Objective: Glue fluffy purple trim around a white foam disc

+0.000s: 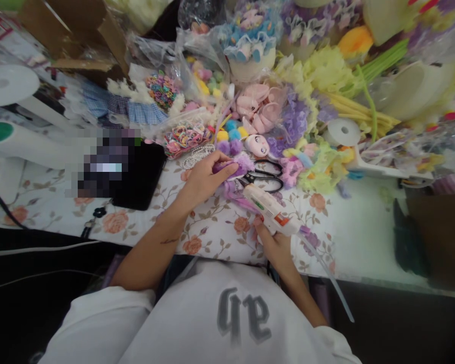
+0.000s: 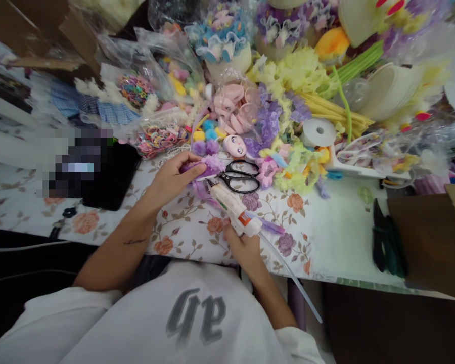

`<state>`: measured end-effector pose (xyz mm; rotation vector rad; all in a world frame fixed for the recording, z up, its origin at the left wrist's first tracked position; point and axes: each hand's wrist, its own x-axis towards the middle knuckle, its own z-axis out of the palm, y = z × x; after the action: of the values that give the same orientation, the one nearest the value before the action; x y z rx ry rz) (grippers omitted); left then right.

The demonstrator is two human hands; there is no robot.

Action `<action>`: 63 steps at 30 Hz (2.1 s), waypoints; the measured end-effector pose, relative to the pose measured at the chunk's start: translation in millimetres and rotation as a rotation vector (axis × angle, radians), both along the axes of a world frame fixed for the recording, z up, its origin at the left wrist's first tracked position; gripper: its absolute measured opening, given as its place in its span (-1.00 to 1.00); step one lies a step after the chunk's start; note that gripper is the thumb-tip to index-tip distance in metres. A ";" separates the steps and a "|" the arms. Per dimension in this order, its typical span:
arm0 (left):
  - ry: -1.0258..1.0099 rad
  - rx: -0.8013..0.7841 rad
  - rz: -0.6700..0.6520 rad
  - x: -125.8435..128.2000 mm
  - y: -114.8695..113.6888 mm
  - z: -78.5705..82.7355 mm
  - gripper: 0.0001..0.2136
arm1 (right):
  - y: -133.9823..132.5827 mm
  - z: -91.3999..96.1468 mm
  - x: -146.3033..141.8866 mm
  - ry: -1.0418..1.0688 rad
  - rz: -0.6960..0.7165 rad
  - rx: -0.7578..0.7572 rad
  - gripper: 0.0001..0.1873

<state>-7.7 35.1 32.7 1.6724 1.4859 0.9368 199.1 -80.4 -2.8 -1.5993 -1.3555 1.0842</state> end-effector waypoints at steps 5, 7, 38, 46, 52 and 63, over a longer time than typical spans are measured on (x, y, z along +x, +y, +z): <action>-0.007 -0.003 -0.004 0.6 -0.5 1.6 -0.71 | 1.0 1.0 -0.5 0.000 0.002 0.003 -0.63; -0.010 -0.006 0.001 1.0 -0.8 2.3 -0.72 | 1.2 2.4 -0.9 0.000 0.015 0.004 -0.64; -0.059 -0.023 0.031 2.0 -0.3 2.3 -0.72 | 1.6 4.1 -2.2 -0.029 -0.007 0.011 -0.67; -0.169 -0.031 0.045 1.2 0.9 -3.1 -0.74 | 2.9 3.4 -3.6 0.003 -0.001 0.039 -0.62; -0.300 -0.083 0.042 3.1 0.9 -4.4 -0.74 | 3.6 4.1 -6.7 0.028 0.037 0.071 -0.60; -0.404 -0.152 0.028 7.7 1.5 -3.1 -0.76 | -2.5 -4.1 -7.4 0.064 0.076 0.030 -0.65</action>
<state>0.0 36.7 29.6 1.2657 1.2726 1.0746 191.6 -82.9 -7.0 -1.4896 -1.3933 1.1447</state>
